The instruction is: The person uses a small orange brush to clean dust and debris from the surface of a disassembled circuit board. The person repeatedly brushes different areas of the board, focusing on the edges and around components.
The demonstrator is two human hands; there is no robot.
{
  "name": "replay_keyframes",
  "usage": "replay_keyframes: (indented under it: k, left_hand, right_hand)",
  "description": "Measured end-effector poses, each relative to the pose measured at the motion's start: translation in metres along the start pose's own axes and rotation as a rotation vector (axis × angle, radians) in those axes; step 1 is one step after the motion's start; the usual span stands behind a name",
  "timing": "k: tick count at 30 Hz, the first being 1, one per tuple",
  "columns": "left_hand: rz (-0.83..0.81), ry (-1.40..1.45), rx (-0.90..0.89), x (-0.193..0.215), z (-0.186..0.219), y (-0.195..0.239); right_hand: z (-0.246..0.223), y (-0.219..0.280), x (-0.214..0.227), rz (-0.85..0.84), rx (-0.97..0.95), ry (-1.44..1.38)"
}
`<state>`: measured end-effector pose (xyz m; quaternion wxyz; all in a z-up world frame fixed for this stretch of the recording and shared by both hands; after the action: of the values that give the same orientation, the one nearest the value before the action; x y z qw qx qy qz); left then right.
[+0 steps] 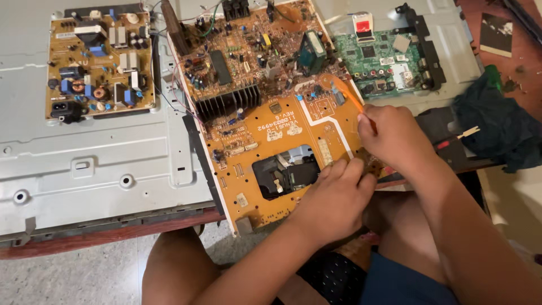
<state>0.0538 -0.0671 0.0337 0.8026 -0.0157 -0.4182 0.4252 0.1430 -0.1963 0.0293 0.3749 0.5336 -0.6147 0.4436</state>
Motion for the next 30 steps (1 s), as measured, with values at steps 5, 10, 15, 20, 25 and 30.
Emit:
replay_keyframes:
  k: [5, 10, 15, 20, 25, 30]
  left_hand:
    - [0.018, -0.021, -0.038, 0.003, 0.002, 0.004]
    - [0.017, 0.002, -0.043, -0.002, -0.002, 0.007]
    - [0.097, 0.05, -0.01, 0.003, -0.005, 0.008]
    - [0.057, 0.078, 0.009, 0.001, -0.009, 0.006]
    - [0.073, 0.085, -0.003, 0.001, -0.008, 0.005]
    - [0.045, 0.081, 0.01, -0.003, -0.01, 0.005]
  right_hand:
    - [0.001, 0.007, 0.001, 0.013, 0.011, 0.007]
    - [-0.006, 0.013, 0.001, 0.077, 0.112, 0.08]
    - [-0.011, 0.02, 0.003, 0.093, 0.194, 0.06]
    - [-0.012, 0.031, 0.012, 0.112, 0.278, 0.047]
    - [-0.001, 0.039, 0.012, 0.07, 0.212, 0.078]
    - [0.001, 0.036, 0.012, 0.094, 0.192, 0.032]
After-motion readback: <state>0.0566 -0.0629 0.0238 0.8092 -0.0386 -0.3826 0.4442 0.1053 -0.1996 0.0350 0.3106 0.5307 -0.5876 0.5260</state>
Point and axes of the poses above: each hand's wrist, its own y-axis away from the middle knuckle, its own x-axis out of the back of the hand, z = x × y, the point moved 8 cm from there along -y, towards the middle knuckle, and after that the axes turned 8 degrees about z, right-handed, at the moved point
